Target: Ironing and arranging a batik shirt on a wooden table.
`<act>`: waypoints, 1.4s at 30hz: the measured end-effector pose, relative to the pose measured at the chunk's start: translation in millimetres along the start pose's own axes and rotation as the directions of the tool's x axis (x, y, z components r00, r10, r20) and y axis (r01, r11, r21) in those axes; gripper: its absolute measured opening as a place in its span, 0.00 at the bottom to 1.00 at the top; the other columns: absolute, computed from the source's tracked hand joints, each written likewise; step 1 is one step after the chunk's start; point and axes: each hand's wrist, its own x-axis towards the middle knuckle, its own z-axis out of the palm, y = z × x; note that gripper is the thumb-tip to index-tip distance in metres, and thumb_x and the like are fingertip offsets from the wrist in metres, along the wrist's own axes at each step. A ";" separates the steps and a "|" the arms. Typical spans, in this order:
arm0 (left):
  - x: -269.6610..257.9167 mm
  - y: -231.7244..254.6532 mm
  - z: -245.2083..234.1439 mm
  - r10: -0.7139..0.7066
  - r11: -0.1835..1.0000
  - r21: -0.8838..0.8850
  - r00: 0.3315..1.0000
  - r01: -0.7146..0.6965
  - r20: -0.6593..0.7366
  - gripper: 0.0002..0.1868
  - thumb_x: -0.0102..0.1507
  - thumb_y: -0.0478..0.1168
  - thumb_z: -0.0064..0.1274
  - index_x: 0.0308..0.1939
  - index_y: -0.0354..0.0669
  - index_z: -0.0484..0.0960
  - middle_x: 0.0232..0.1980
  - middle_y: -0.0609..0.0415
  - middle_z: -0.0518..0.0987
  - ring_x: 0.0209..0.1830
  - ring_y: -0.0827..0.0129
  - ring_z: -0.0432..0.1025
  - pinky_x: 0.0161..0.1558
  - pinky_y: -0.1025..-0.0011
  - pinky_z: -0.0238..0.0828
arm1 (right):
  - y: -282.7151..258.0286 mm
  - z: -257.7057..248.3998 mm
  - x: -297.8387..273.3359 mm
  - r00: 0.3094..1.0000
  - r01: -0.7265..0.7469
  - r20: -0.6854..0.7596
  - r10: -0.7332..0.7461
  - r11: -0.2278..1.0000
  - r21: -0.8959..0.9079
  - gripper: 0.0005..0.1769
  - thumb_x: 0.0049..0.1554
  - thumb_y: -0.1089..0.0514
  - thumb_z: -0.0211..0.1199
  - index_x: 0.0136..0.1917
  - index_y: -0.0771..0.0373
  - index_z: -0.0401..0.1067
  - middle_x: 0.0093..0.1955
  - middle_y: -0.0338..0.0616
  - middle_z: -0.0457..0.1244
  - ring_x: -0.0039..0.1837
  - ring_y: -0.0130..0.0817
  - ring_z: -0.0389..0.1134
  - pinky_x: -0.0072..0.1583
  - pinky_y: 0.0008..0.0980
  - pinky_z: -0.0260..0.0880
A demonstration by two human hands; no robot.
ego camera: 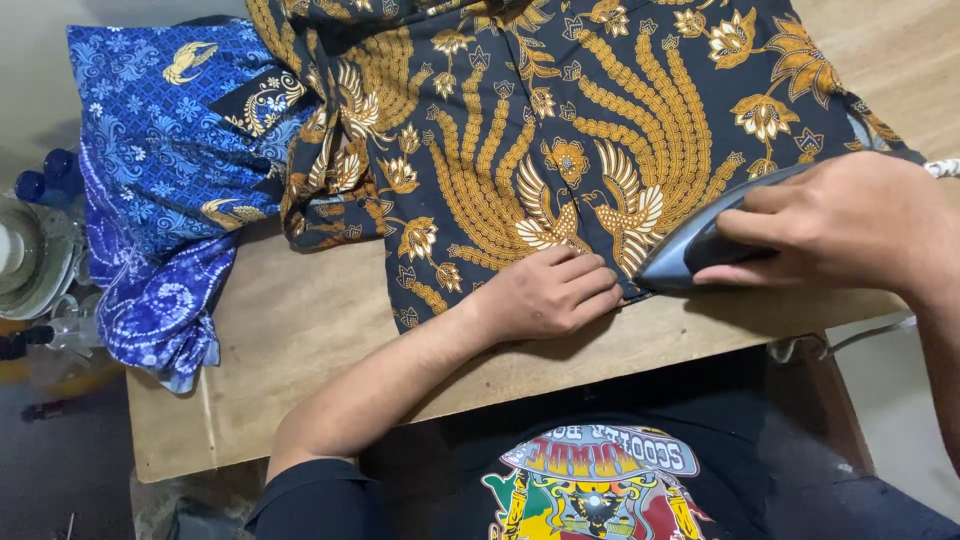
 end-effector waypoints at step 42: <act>8.5 -3.4 -7.6 -0.156 0.966 -0.212 0.988 0.150 -0.010 0.11 0.68 0.47 0.57 0.41 0.42 0.81 0.53 0.48 0.79 0.55 0.60 0.75 0.50 0.67 0.73 | 11.2 4.4 4.3 0.997 -0.037 -0.074 0.034 0.999 -0.033 0.31 0.60 0.19 0.50 0.37 0.46 0.64 0.33 0.31 0.64 0.33 0.37 0.71 0.35 0.35 0.67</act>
